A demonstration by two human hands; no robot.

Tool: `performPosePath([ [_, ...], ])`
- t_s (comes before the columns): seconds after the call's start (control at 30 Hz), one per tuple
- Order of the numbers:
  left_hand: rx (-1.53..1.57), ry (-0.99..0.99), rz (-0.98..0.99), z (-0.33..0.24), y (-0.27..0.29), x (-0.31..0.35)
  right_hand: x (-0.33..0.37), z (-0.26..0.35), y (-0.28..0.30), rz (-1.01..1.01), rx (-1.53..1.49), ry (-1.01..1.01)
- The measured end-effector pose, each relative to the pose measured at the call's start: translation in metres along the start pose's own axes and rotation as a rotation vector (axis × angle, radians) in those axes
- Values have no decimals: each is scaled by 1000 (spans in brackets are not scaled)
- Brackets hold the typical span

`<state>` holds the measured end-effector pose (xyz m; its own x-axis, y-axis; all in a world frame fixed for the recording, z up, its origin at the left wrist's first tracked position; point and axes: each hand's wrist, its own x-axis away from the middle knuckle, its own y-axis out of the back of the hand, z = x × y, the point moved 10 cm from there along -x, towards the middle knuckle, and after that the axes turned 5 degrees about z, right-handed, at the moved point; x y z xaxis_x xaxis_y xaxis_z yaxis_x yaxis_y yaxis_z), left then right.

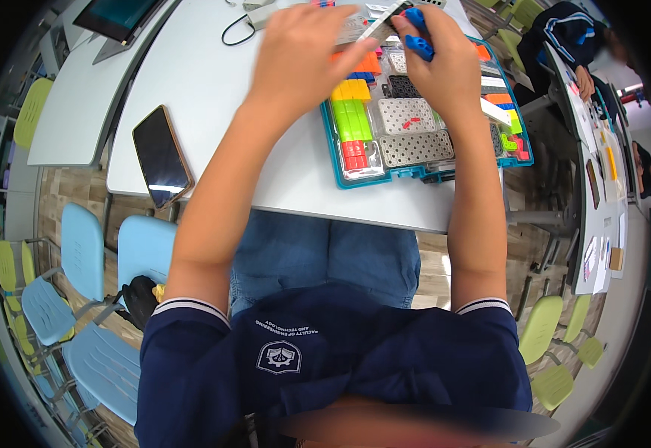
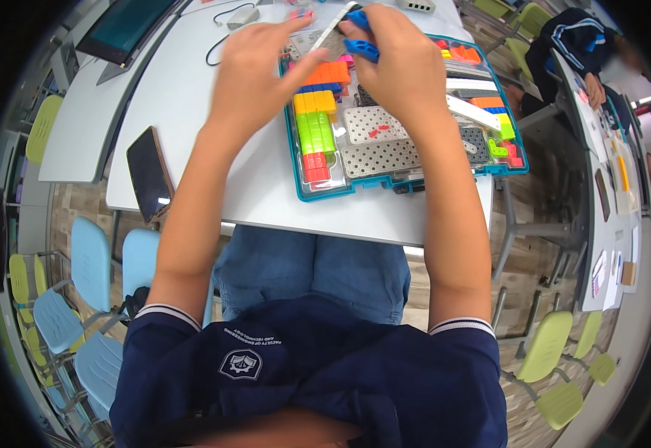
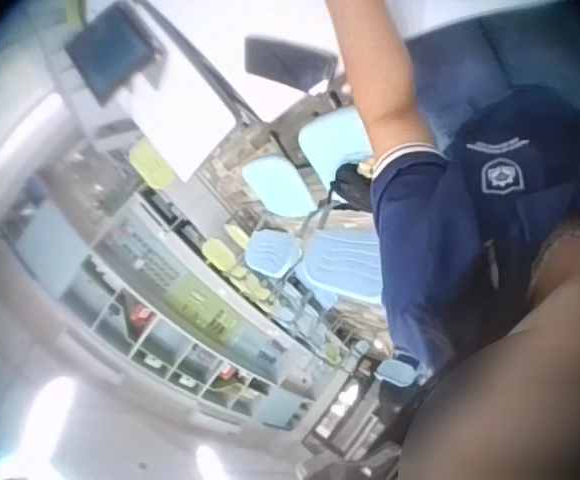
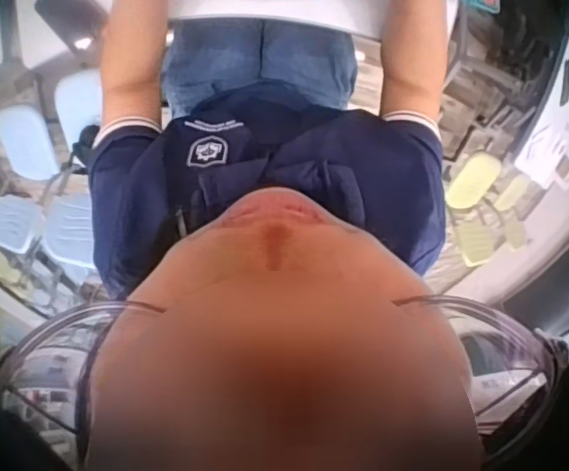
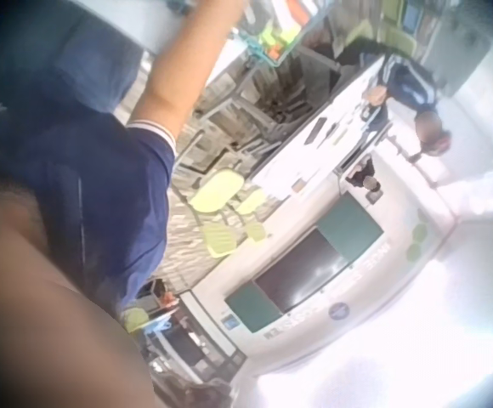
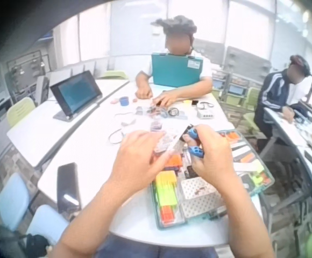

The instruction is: The person uses a blue plastic tool to remove small red pins from white and black perforated boards inside a teal educational kit. They then place the boards and pins back into their designated compartments within the kit.

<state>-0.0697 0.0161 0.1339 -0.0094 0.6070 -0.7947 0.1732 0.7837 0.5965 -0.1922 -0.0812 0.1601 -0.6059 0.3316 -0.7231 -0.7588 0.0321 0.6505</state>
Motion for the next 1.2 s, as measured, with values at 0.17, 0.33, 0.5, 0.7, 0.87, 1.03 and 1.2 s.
performPosePath([
  [0.17, -410, 566, -255, 59, 112, 100, 0, -8, 12, -104, 40, 30],
  [0.33, -561, 1270, 268, 117, 121, 202, 0, -15, 3, -70, 46, -14],
  [0.5, -601, 1197, 323, 128, 135, 190, 3, -18, -1, -47, 59, -45],
  [0.7, -511, 1192, 347, 169, 151, 199, 4, -19, 3, -64, 49, -37],
  [0.87, -244, 1042, 249, 197, 153, 205, 4, -14, 5, -92, 34, -7],
  [1.03, -221, 1076, 309, 199, 151, 205, 4, -15, 5, -80, 62, -22],
  [1.2, -339, 657, 280, 130, 120, 138, 5, -18, 2, -71, 94, -30],
])
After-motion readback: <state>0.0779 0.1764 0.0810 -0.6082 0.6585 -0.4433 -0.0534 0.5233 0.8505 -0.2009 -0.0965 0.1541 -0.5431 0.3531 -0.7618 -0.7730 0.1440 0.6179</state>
